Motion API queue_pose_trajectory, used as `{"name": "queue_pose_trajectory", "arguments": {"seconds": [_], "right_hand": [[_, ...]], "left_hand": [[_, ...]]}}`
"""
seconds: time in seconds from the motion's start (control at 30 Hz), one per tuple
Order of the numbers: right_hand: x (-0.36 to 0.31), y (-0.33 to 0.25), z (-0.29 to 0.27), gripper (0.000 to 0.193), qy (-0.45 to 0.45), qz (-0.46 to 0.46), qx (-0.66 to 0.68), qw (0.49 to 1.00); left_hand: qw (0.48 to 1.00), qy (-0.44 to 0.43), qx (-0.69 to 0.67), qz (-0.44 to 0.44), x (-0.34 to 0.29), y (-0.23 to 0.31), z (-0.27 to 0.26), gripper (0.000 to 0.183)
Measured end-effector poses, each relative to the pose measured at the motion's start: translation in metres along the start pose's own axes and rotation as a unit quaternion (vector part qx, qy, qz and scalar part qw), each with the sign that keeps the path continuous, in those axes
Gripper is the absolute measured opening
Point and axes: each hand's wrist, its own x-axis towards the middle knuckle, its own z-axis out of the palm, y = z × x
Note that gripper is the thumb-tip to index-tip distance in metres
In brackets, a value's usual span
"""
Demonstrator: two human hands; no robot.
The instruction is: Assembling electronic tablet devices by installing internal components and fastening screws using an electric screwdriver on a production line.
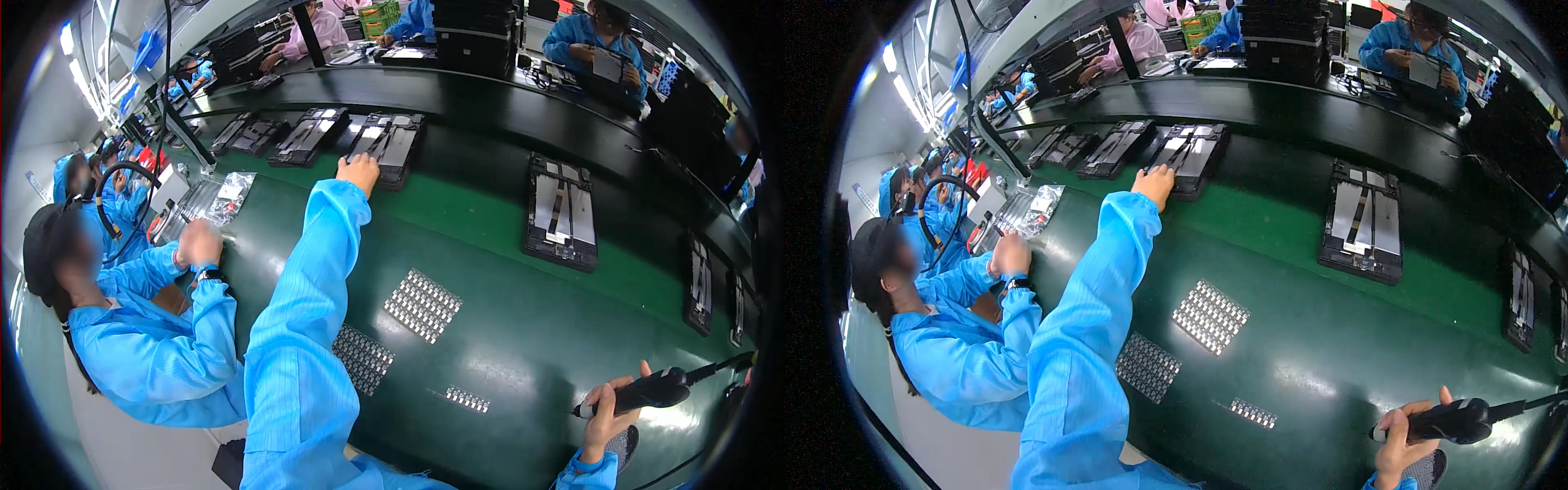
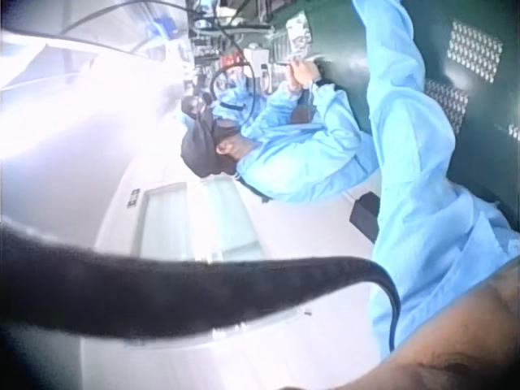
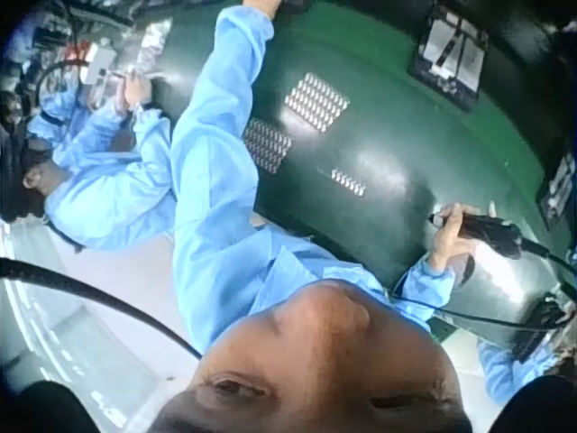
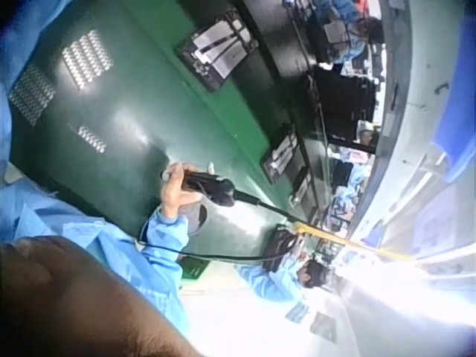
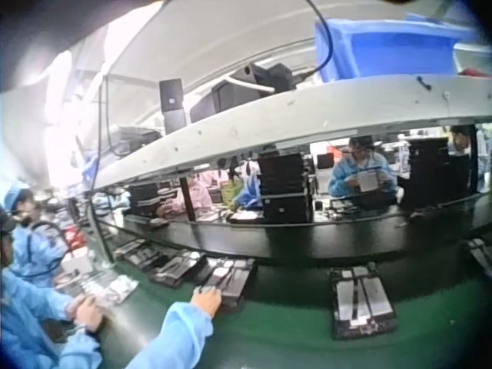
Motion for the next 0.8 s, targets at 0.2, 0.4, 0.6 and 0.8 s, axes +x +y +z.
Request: {"name": "queue_pose_trajectory", "arguments": {"seconds": [0.2, 0.4, 0.6, 0.8], "right_hand": [[-0.002, -0.001, 0.003, 0.067, 0.008, -0.016, -0.059, 0.998], [0.003, 0.012, -0.006, 0.073, -0.103, -0.018, -0.064, 0.992], [0.01, 0.008, -0.003, 0.068, -0.13, -0.082, -0.054, 0.987], [0.008, -0.005, -0.006, 0.061, -0.072, -0.089, -0.085, 0.99]], "left_hand": [[0.997, 0.052, -0.043, 0.023, 0.004, -0.015, 0.0, 0.042], [0.945, 0.31, -0.095, 0.043, -0.021, -0.02, -0.088, 0.035], [0.883, 0.441, -0.156, 0.05, -0.072, -0.026, -0.127, 0.031], [0.858, 0.441, -0.246, 0.1, -0.159, 0.036, -0.216, 0.024]]}}
